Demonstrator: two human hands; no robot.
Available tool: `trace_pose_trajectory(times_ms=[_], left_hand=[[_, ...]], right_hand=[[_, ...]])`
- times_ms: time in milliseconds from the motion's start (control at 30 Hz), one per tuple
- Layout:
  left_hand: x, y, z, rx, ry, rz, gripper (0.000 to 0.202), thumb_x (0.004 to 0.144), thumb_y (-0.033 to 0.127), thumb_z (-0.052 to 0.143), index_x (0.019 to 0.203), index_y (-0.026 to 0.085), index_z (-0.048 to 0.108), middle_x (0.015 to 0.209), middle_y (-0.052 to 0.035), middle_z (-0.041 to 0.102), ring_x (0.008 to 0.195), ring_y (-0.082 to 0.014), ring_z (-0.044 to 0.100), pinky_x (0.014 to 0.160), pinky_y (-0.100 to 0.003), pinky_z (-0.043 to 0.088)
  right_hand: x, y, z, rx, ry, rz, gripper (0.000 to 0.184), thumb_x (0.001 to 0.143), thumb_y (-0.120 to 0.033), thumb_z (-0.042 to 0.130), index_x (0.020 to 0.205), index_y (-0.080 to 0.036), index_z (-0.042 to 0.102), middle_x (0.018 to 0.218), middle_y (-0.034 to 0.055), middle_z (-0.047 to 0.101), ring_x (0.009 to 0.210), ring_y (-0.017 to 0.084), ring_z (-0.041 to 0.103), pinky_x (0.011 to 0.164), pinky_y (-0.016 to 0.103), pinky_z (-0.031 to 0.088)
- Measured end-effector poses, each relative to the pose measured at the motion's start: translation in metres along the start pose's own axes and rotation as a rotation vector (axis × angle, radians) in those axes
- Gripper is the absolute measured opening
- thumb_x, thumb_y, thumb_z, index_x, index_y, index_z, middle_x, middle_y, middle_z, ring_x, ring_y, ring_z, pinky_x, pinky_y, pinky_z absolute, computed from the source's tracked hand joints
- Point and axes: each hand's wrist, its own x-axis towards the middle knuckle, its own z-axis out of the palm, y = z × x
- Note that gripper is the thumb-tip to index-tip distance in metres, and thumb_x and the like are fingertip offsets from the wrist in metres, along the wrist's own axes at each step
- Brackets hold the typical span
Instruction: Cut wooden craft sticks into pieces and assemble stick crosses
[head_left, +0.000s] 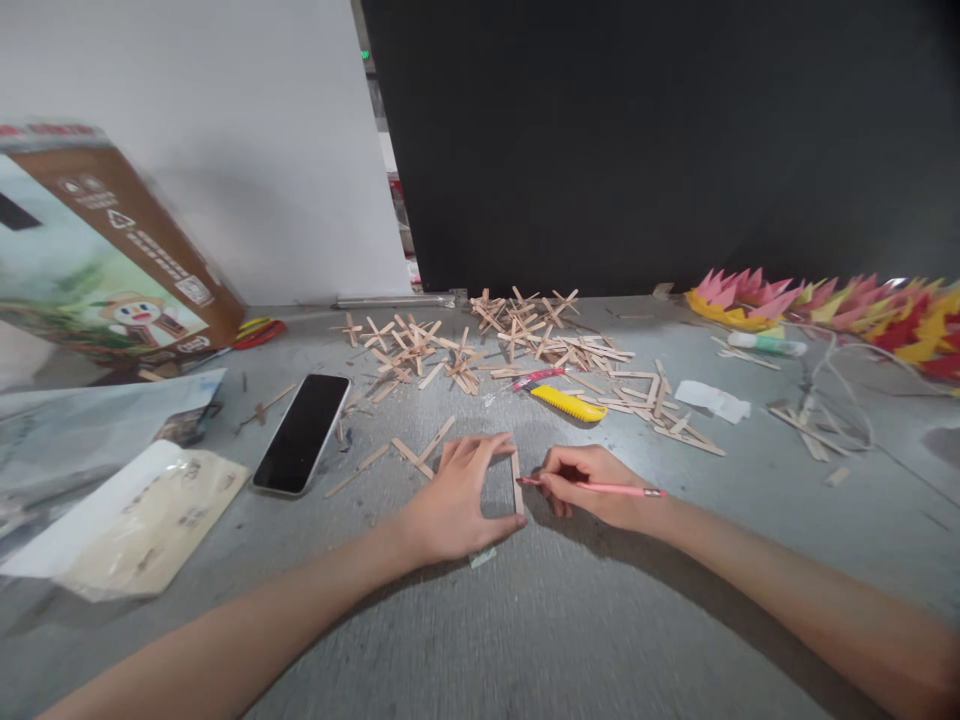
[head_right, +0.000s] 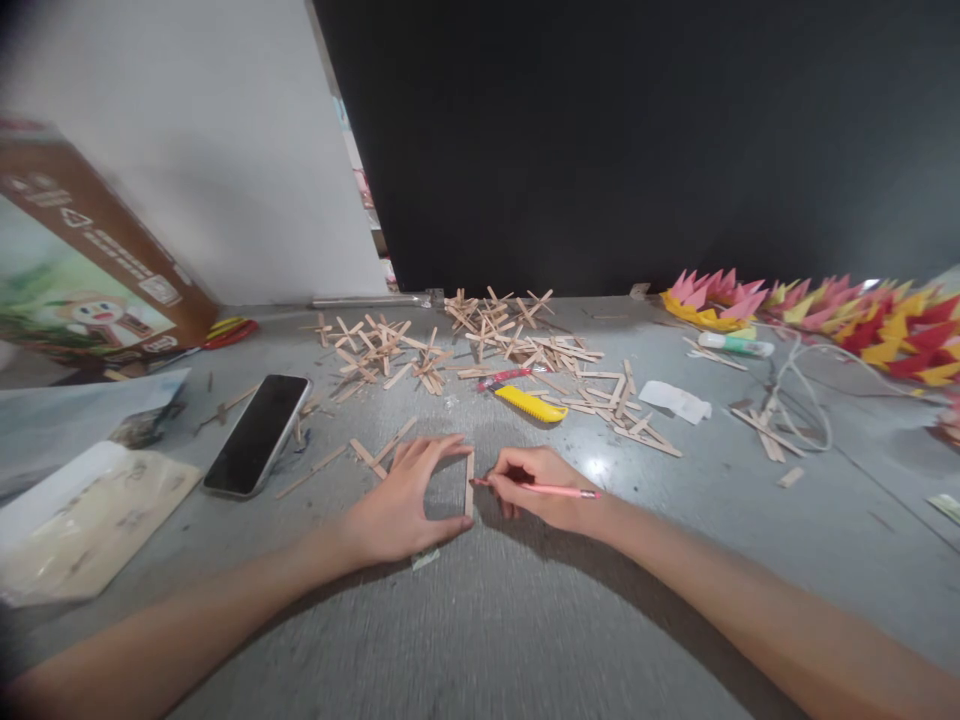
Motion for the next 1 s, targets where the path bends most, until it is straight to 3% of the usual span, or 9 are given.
trace_pose_trajectory(times_ms=[1000], left_hand=[[0.0002, -0.0014, 0.001, 0.014, -0.009, -0.002, 0.083, 0.08, 0.047, 0.082, 0.15, 0.026, 0.043, 0.153, -0.013, 0.052, 0.146, -0.0371, 0.041, 0.122, -0.059, 0.032]], right_hand=[[-0.0006, 0.003, 0.0001, 0.009, 0.004, -0.006, 0.025, 0.099, -0.04, 0.063, 0.082, -0.021, 0.063, 0.066, -0.002, 0.068, 0.061, 0.013, 0.065, 0.06, 0.025, 0.051]])
